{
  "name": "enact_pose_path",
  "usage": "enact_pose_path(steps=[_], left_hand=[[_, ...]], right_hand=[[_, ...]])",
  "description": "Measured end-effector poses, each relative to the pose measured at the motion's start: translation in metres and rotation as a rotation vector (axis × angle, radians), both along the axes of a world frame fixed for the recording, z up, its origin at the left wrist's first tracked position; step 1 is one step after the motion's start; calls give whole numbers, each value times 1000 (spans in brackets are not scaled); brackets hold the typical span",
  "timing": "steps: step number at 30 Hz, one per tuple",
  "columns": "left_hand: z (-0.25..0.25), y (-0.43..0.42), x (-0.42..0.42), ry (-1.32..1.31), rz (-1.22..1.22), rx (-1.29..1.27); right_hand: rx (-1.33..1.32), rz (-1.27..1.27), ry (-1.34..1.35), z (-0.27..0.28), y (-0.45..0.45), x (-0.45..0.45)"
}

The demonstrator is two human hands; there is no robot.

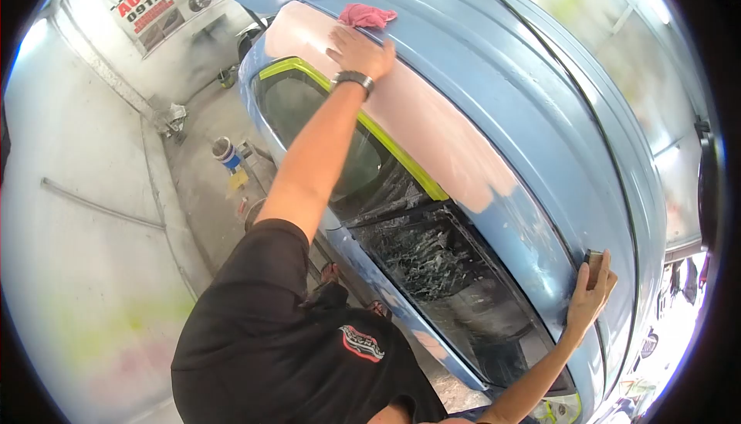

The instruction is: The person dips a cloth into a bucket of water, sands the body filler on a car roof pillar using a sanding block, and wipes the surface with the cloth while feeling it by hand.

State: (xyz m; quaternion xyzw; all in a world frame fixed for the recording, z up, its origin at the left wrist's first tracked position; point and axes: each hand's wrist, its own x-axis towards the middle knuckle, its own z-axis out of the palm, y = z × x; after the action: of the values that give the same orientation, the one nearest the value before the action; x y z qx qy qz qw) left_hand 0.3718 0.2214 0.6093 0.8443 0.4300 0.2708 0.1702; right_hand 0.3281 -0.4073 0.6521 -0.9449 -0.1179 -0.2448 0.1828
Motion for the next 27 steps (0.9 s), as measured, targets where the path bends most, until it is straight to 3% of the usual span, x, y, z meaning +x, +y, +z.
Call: enact_pose_path(steps=[12,15,18,21,23,27], left_hand=[[-16,-229,-33,-166,-191,190],[-21,-291,-56,-193,-314,319],[-28,-332,-86,-186,-632,458],[-16,-304,-85,-326,-910,288],[-3,-243,-63,-519,-845,249],[11,-98,-15,-450,-377,400]], right_hand=[[-23,-22,-30,-3,-7,0],[-26,-3,-62,-3,-8,-4],[-97,-30,-44,4,-5,-12],[-170,-120,83,17,1,-19],[-98,-196,217,25,9,-25],[18,-11,-76,15,17,-32]])
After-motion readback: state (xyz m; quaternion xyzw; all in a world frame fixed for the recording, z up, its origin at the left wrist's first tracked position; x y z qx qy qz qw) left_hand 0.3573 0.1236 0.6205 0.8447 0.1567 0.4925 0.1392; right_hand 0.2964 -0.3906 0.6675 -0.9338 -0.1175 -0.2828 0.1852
